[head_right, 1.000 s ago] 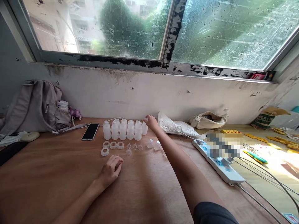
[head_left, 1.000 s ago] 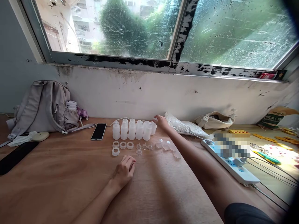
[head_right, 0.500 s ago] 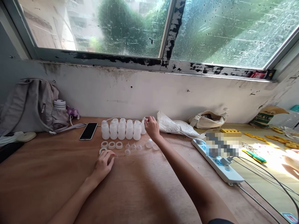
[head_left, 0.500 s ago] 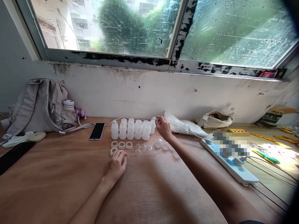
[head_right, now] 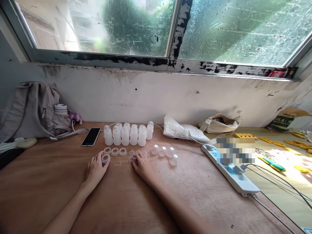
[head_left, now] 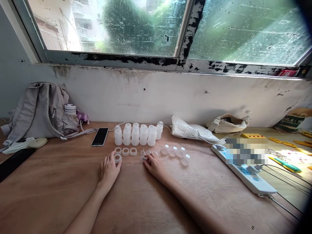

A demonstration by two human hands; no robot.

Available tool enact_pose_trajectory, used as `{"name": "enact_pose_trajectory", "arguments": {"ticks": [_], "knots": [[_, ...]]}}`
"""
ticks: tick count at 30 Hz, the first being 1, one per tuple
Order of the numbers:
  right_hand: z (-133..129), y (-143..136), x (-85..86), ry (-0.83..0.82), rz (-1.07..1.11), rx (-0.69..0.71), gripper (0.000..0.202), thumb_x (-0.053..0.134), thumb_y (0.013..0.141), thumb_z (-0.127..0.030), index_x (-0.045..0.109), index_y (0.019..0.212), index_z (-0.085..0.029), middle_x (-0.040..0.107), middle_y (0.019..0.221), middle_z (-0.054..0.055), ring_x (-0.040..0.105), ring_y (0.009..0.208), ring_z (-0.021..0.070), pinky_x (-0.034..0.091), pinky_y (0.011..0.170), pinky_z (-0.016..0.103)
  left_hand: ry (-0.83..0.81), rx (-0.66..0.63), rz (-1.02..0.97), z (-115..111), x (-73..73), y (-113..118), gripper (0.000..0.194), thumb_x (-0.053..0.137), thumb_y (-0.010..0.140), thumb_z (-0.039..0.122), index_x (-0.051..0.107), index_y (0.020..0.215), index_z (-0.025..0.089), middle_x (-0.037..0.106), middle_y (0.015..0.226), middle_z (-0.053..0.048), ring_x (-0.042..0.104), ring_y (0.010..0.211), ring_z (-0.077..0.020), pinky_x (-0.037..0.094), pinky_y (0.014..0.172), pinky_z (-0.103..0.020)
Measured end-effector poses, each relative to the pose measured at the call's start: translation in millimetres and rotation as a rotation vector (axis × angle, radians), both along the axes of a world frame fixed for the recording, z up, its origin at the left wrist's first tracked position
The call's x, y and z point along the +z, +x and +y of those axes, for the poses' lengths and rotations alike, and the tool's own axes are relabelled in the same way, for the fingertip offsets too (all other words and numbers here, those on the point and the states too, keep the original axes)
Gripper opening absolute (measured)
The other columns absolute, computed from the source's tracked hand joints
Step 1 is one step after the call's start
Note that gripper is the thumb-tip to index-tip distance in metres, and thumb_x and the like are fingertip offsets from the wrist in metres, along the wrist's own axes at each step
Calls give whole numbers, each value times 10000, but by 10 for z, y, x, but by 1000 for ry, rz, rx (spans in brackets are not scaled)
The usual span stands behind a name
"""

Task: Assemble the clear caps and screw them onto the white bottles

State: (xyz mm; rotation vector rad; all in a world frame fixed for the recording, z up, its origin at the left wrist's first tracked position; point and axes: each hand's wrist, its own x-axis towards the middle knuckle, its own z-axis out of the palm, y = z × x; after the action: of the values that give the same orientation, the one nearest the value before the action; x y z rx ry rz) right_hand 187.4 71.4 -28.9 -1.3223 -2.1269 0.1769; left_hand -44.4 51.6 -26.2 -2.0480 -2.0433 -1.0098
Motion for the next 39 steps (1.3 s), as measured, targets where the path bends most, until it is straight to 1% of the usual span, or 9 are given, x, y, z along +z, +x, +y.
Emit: {"name": "enact_pose_trajectory", "arguments": {"ticks": [3,6,10,13,16,20,24,33,39], "knots": [[-9,10,-2,-24,112,8,149,500,772,-215,533,917,-213,546,867,60,529,783,194,441,704,333,35,-137,-134,-4,19,58,344,525,752,263,467,1083,191,567,980,-81,526,901,-249,430,788,-404],[-37,19,0,-61,206,18,164,509,761,-235,501,922,-203,552,832,48,544,756,180,444,676,307,29,-302,-282,-45,68,203,342,518,766,261,477,1101,208,519,1026,-67,524,952,-208,443,814,-348],[-61,0,-8,-89,277,55,169,484,757,-213,479,926,-207,568,796,26,552,693,153,441,622,272,-68,-493,-437,-63,129,435,321,520,771,243,490,1090,221,502,1069,-58,538,947,-171,466,801,-307],[-61,-7,-9,-103,304,68,174,474,744,-173,471,914,-209,565,775,15,544,660,140,443,605,263,-173,-634,-570,4,137,577,315,555,742,216,487,1048,199,522,1074,-63,560,926,-161,474,818,-317],[-46,9,0,-115,372,54,181,477,733,-154,465,906,-209,559,770,14,531,630,134,450,588,263,-281,-719,-700,101,122,679,325,580,722,204,470,1027,179,563,1033,-64,577,913,-158,468,846,-333],[-16,39,10,-152,485,39,189,494,726,-158,473,903,-220,552,738,8,513,586,132,453,558,269,-351,-739,-814,186,106,738,316,589,720,218,469,1009,176,565,1035,-65,580,907,-158,473,840,-328],[-9,45,19,-163,495,37,204,488,720,-142,494,909,-219,549,723,7,510,596,135,451,572,274,-382,-740,-818,209,87,723,329,617,700,238,487,996,177,568,1004,-60,576,881,-161,489,792,-313],[-84,27,147,-310,655,147,186,478,758,-162,509,933,-213,583,798,27,563,698,143,475,638,273,-416,-706,-894,231,60,717,349,641,669,220,486,977,170,596,936,-53,588,859,-161,489,779,-318],[-143,26,223,-398,743,202,203,482,759,-153,499,949,-223,604,833,23,588,792,165,475,705,295,-428,-712,-866,226,77,713,353,640,665,175,482,982,174,587,961,-53,581,886,-157,491,802,-321]]}}
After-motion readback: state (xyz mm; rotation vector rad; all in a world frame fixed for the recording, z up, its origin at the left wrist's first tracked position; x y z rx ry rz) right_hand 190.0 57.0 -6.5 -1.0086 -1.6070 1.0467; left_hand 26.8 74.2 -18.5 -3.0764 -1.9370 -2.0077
